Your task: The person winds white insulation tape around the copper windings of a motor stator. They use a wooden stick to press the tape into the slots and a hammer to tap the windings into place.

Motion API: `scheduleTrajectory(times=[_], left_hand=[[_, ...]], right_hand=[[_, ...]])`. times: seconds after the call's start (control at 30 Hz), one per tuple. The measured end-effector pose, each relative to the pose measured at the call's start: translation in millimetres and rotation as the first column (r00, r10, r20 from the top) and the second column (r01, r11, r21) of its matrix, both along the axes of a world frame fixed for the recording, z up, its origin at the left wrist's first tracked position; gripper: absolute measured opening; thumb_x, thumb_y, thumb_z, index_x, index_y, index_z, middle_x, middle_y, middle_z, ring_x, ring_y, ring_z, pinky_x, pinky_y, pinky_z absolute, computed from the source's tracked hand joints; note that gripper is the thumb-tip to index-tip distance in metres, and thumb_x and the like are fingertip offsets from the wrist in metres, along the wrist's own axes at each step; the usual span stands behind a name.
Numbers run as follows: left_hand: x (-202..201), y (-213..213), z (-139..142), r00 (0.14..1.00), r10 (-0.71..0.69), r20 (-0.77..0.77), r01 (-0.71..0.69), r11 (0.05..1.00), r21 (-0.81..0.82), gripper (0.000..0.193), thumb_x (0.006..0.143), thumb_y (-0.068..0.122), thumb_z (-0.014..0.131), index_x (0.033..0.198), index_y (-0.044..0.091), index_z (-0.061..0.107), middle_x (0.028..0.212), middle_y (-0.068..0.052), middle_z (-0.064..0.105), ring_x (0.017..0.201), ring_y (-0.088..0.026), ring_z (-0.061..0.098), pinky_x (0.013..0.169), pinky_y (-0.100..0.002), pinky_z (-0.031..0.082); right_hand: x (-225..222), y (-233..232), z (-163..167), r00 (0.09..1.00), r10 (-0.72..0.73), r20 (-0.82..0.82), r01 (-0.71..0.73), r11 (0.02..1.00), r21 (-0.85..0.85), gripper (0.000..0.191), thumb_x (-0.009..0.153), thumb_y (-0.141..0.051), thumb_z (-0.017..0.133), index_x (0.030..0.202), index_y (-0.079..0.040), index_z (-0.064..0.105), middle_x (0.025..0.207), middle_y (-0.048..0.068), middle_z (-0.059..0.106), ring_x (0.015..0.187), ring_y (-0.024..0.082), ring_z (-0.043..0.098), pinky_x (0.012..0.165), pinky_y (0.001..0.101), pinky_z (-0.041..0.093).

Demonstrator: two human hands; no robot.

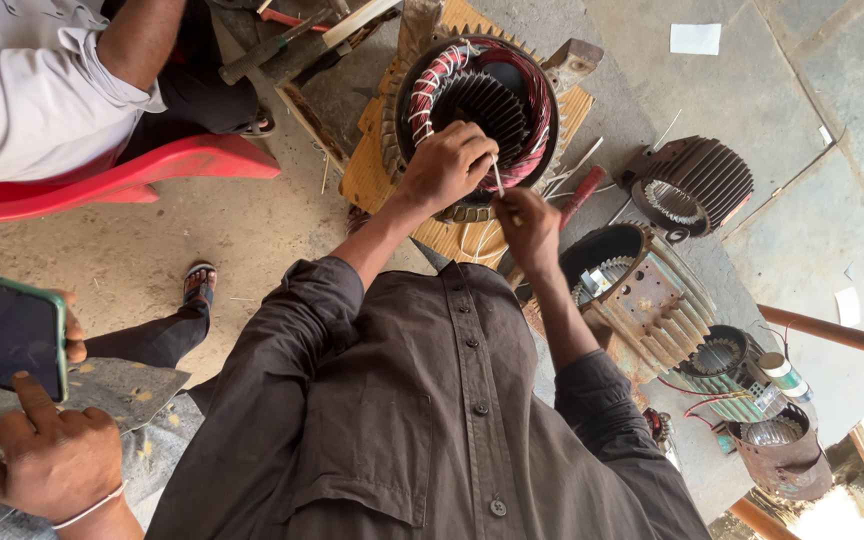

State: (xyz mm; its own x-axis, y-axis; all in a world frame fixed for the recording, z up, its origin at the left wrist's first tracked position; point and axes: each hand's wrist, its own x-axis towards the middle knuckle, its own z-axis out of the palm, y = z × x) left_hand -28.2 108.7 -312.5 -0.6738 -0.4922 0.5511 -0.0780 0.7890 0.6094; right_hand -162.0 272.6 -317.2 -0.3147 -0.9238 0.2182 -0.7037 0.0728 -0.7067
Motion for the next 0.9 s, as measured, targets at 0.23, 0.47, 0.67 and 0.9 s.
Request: scheduleTrajectory(times=[0.23, 0.47, 0.67, 0.9], left_hand=[[12.4, 10.5, -9.9, 0.999, -0.003, 0.035, 0.004, 1.000, -0.022, 0.014, 0.098, 0.020, 0.075, 0.098, 0.006, 0.071, 0.093, -0.004, 0.067, 0.089, -0.020, 0.063, 0.084, -0.037, 0.053], [12.6, 17.5, -12.4, 0.996, 0.070, 0.059, -0.077, 0.990, 0.118, 0.036, 0.102, 0.043, 0.066, 0.089, 0.009, 0.068, 0.088, -0.003, 0.065, 0.090, -0.022, 0.062, 0.096, -0.042, 0.043], [8.0, 21.8, -22.9, 0.997, 0.072, 0.034, -0.076, 0.987, 0.141, 0.046, 0.099, 0.054, 0.065, 0.093, 0.008, 0.069, 0.091, -0.003, 0.067, 0.093, -0.022, 0.063, 0.097, -0.042, 0.042], [7.2, 22.0, -18.6, 0.996, 0.081, 0.036, -0.085, 0.987, 0.134, 0.040, 0.097, 0.049, 0.069, 0.096, 0.010, 0.069, 0.093, -0.004, 0.066, 0.095, -0.024, 0.063, 0.098, -0.043, 0.042]], right_hand=[[21.3, 0.3, 1.0, 0.956, -0.089, -0.278, 0.067, 0.994, -0.090, 0.013, 0.079, -0.001, 0.082, 0.092, -0.003, 0.079, 0.103, 0.013, 0.072, 0.100, 0.029, 0.066, 0.083, 0.0426, 0.060], [-26.2, -28.5, 49.5, 0.964, -0.026, -0.266, 0.013, 0.999, -0.050, 0.012, 0.101, -0.002, 0.068, 0.110, -0.008, 0.072, 0.112, 0.012, 0.071, 0.105, 0.026, 0.069, 0.093, 0.0402, 0.058], [-37.5, -123.4, 64.0, 0.887, 0.435, -0.155, -0.327, 0.829, 0.453, 0.025, 0.091, -0.014, 0.070, 0.115, -0.009, 0.075, 0.107, 0.013, 0.075, 0.097, 0.030, 0.071, 0.087, 0.0435, 0.056], [-30.8, -159.7, 57.8, 0.779, 0.620, -0.096, -0.272, 0.472, 0.838, 0.023, 0.088, -0.023, 0.070, 0.108, -0.016, 0.078, 0.101, 0.015, 0.076, 0.091, 0.035, 0.073, 0.080, 0.0458, 0.058]])
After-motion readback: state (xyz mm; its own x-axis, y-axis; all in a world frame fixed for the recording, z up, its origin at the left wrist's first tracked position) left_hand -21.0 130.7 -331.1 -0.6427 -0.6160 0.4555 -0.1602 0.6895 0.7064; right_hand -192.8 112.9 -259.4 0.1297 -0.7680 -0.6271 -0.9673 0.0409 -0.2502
